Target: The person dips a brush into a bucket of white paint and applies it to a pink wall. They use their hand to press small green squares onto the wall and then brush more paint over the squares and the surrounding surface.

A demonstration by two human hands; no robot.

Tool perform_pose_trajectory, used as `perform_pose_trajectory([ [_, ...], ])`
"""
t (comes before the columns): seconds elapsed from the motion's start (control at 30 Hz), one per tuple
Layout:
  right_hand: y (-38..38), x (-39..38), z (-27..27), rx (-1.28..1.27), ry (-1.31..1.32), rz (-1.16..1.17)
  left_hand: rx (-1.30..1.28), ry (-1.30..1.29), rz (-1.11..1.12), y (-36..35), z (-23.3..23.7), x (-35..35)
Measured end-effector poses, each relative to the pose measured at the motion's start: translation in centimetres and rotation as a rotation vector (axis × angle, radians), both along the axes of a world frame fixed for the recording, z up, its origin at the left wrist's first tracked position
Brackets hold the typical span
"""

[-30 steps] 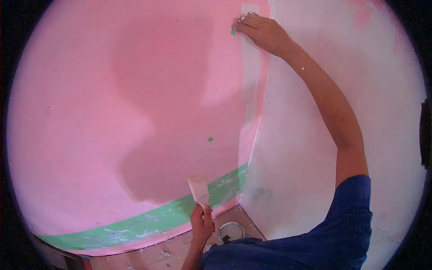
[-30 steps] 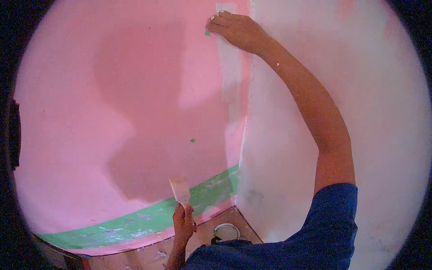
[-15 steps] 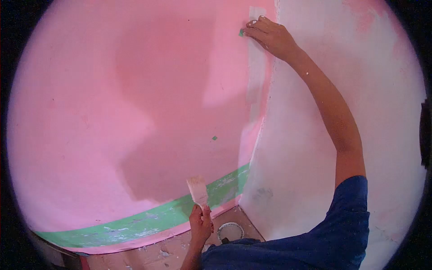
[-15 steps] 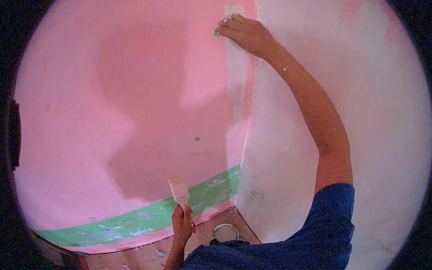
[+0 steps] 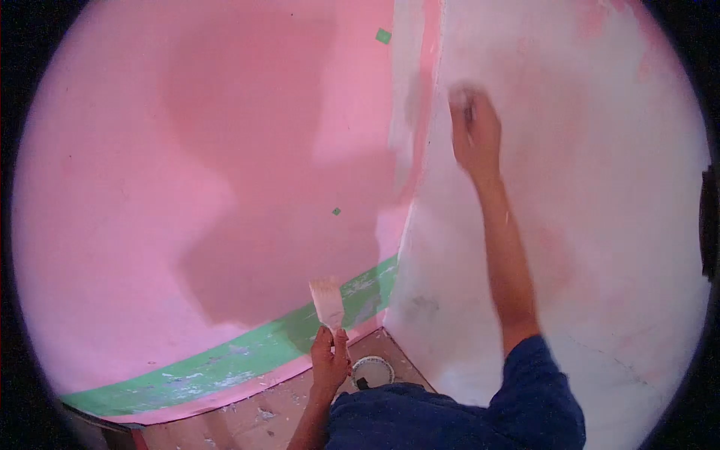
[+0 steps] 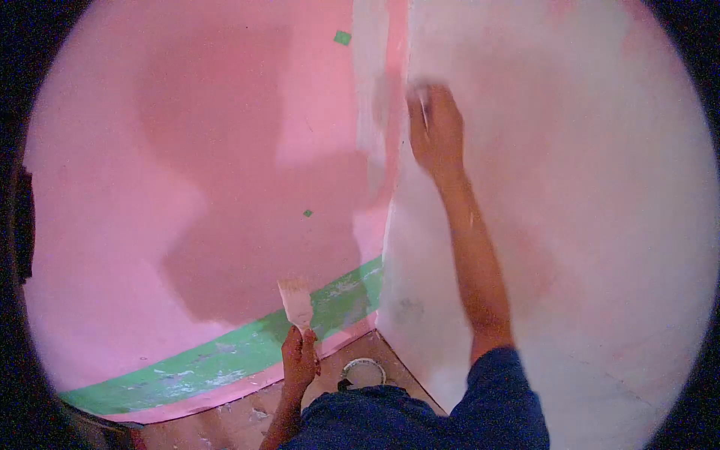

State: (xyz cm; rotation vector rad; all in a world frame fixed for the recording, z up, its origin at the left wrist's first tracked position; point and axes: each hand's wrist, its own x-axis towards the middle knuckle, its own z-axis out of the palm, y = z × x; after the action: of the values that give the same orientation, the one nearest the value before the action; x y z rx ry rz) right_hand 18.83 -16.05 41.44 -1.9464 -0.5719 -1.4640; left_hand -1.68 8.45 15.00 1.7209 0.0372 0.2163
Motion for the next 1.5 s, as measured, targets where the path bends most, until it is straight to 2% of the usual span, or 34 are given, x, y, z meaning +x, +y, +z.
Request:
perform_pose_trajectory([
  [0.03, -0.3, -2.4, -3.0, 0.099, 0.362, -0.179, 0.037, -0.005, 0.003, 0.1, -0.2, 0.1],
  [0.07, -0.6, -3.7, -7.0, 0.154, 0.476, -0.190, 0.037, -0.008, 0.012, 0.1, -0.6, 0.2],
  [0.1, -1.1, -4.6, -12.0, 0.095, 0.626, -0.278, 0.058, -0.038, 0.030, 0.3, -1.1, 0.4],
  [0.13, -1.9, -4.7, -18.5, 0.007, 0.779, -0.305, 0.080, -0.069, 0.048, 0.4, -1.3, 0.5],
  [0.17, -3.0, -5.2, -26.8, 0.002, 0.793, -0.186, 0.080, -0.068, 0.060, 0.5, -1.1, 0.4],
  [0.2, -4.0, -6.5, -35.8, -0.256, 0.680, -0.369, 0.070, -0.060, 0.064, 0.6, -0.9, 0.3],
  [0.23, -5.3, -8.5, -44.7, -0.439, 0.516, -0.433, 0.060, -0.052, 0.069, 0.7, -0.5, 0.2],
  [0.27, -6.8, -10.4, -50.1, -0.663, 1.216, -0.369, 0.062, -0.048, 0.083, 0.6, 0.3, -0.1],
  [0.3, -6.8, -13.4, -53.4, -1.039, 1.413, -0.423, 0.001, 0.058, 0.066, 0.5, 1.5, -0.5],
  [0.33, -7.3, -16.7, -56.4, -0.921, 1.374, -0.418, -0.066, 0.164, 0.054, 0.3, 2.1, -0.7],
  [0.37, -7.4, -18.0, -55.7, -0.887, 1.769, -0.318, -0.076, 0.167, 0.088, 0.1, 2.1, -0.8],
  [0.4, -12.5, -20.7, -63.7, -0.937, 1.745, -0.292, -0.033, 0.258, 0.074, 0.1, 2.0, -0.9],
  [0.43, -14.2, -21.1, -70.8, -0.813, 1.656, -0.365, 0.002, 0.345, 0.075, 0.3, 1.9, -0.9],
  [0.47, -12.6, -21.1, -67.5, -0.737, 1.800, -0.430, -0.020, 0.333, 0.154, 0.4, 0.6, -0.8],
  [0.5, -12.2, -21.9, -64.3, -0.671, 1.936, -0.492, 0.164, 0.075, 0.174, 0.0, -1.4, -0.2],
  [0.53, -12.8, -21.9, -63.2, -0.724, 1.712, -0.374, 0.365, -0.173, 0.180, 0.0, -2.5, 0.1],
  [0.57, -12.1, -20.3, -62.2, -1.012, 1.695, -0.453, 0.360, -0.172, 0.252, 0.1, -2.0, 0.0],
  [0.6, -11.1, -19.0, -61.4, -1.057, 1.650, -0.429, 0.316, -0.147, 0.212, 0.0, -1.3, -0.1],
  [0.67, -8.8, -18.1, -56.6, -0.266, 1.286, -0.596, 0.264, -0.125, 0.197, 0.0, 0.1, -0.7],
  [0.7, -8.5, -16.6, -54.3, -0.379, 1.085, -0.394, 0.242, -0.096, 0.198, 0.2, 0.9, -0.8],
  [0.77, -3.4, -13.8, -45.4, -0.311, 1.187, -0.492, 0.215, -0.068, 0.210, 0.3, 1.2, -0.8],
  [0.83, -0.6, -10.4, -41.2, -0.294, 1.074, -0.184, 0.194, -0.148, 0.225, 1.0, 0.6, -0.8],
  [0.9, 4.8, -9.5, -33.2, -0.134, 1.003, 0.212, 0.142, -0.146, 0.241, 1.5, 2.5, -1.3],
  [0.97, 9.7, -9.8, -25.1, -0.064, 0.900, 0.435, 0.087, -0.137, 0.250, 2.5, 4.1, -1.6],
  [1.03, 13.1, -9.2, -17.7, -0.161, 0.691, 0.455, 0.203, -0.269, 0.324, 3.7, 4.8, -2.1],
  [1.13, 19.0, -8.5, -7.4, -0.043, 0.318, 0.694, 0.186, -0.257, 0.407, 5.6, 4.7, -3.6],
  [1.23, 26.2, -9.2, 1.0, -0.050, -0.006, 0.792, 0.071, -0.238, 0.473, 7.3, 4.3, -4.4],
  [1.3, 31.9, -9.6, 4.2, -0.003, -0.184, 0.846, 0.016, -0.228, 0.506, 8.3, 3.9, -4.8],
  [1.37, 37.3, -8.5, 5.5, -0.025, -0.411, 0.717, 0.063, -0.239, 0.560, 9.7, 3.0, -5.1],
  [1.4, 39.2, -8.2, 5.5, -0.021, -0.418, 0.708, 0.069, -0.246, 0.552, 10.4, 2.5, -5.3],
  [1.47, 41.9, -7.6, 5.4, -0.004, -0.506, 0.436, 0.005, -0.233, 0.568, 11.8, 1.4, -5.5],
  [1.5, 42.7, -7.3, 5.2, 0.034, -0.501, 0.439, 0.010, -0.243, 0.552, 12.5, 1.2, -5.8],
])
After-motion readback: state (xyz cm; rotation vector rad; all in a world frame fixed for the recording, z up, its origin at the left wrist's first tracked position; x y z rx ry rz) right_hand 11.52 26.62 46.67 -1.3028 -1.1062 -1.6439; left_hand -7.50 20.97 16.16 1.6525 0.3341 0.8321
